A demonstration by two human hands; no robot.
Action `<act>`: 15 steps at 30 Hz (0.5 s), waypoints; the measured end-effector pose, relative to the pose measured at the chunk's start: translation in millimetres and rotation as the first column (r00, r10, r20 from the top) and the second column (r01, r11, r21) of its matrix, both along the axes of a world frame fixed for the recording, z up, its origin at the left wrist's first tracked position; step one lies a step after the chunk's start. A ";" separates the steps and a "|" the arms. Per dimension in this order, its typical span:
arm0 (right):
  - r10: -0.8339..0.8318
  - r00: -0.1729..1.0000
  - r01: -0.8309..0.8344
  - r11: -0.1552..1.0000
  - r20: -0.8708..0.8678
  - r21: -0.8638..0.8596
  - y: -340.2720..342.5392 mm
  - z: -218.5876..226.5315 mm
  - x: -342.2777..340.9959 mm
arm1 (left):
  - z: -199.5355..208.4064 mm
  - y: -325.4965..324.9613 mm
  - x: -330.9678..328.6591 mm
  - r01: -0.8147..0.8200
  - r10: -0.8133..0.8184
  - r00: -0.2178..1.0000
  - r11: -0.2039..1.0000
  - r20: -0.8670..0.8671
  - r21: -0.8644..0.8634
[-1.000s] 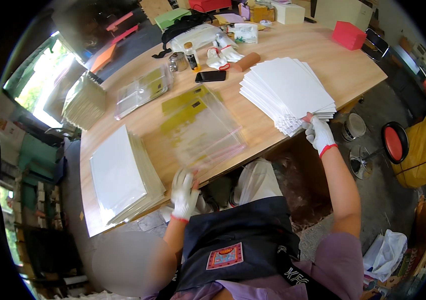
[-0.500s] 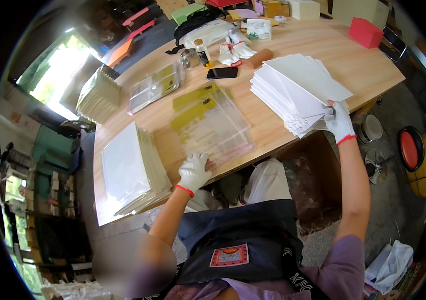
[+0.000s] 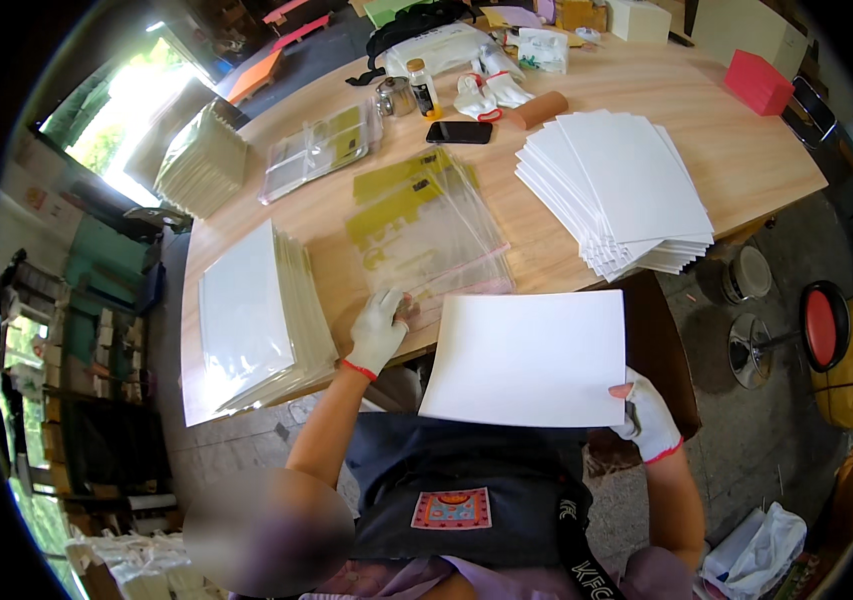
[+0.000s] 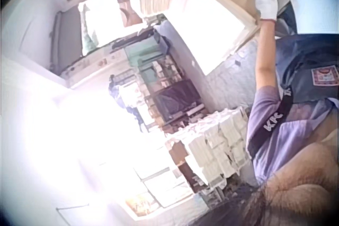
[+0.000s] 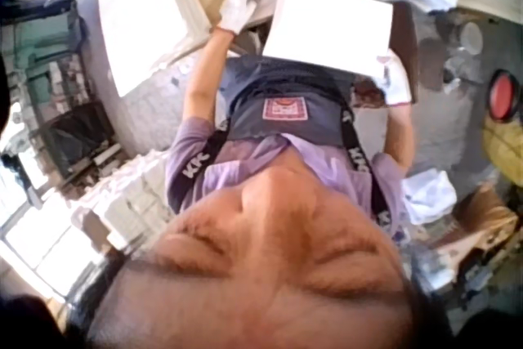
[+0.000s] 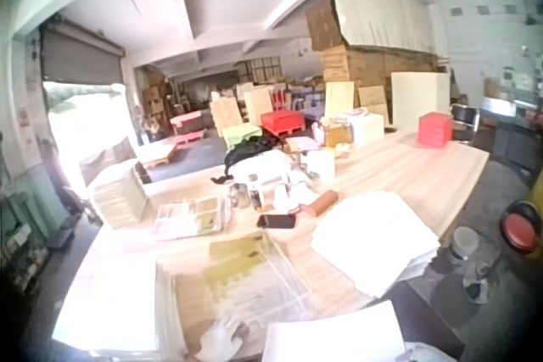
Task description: The person repeatedly picks up white rectangular sheets and inserts them into clear plastic sleeves on a wooden table. The person stacks the completed packages to the left while continuing to process sheets from a pile on the right.
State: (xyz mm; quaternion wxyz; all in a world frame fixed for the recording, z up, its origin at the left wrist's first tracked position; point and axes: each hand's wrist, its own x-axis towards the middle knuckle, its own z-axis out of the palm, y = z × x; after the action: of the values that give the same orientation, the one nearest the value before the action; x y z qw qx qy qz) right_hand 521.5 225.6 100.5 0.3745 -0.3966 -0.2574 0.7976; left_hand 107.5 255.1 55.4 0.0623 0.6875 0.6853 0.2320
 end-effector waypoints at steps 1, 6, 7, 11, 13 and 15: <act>-0.047 0.999 0.047 0.999 -0.018 -0.014 -5.7 -1.8 -3.8 | 1.4 -4.4 1.2 -0.018 0.019 0.999 0.999 -0.030 0.051; -0.156 0.986 0.147 0.979 -0.054 -0.140 -33.5 -13.5 -31.7 | 5.5 -13.6 11.7 -0.170 0.175 0.983 0.983 -0.063 0.074; -0.198 0.976 0.187 0.974 -0.086 -0.126 -35.4 -22.9 -42.6 | 6.2 -12.8 9.6 -0.137 0.134 0.990 0.988 0.050 0.073; -0.169 0.980 0.156 0.980 -0.107 -0.121 -39.5 -30.1 -56.7 | 3.8 -4.4 -3.1 0.011 -0.056 0.915 0.993 0.401 0.115; -0.157 0.983 0.151 0.986 -0.091 -0.070 -42.0 -30.3 -66.1 | 3.5 -6.2 -3.5 0.055 -0.119 0.889 0.986 0.441 0.156; -0.157 0.985 0.158 0.987 -0.067 0.018 -46.6 -27.3 -80.2 | 6.8 -9.0 2.5 0.064 -0.141 0.904 0.978 0.403 0.199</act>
State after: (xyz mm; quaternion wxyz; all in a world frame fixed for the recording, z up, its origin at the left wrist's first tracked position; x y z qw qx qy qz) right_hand 441.3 179.0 73.2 0.4491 -0.3852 -0.2222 0.7750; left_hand 110.0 246.1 62.2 0.1559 0.6606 0.5952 0.4301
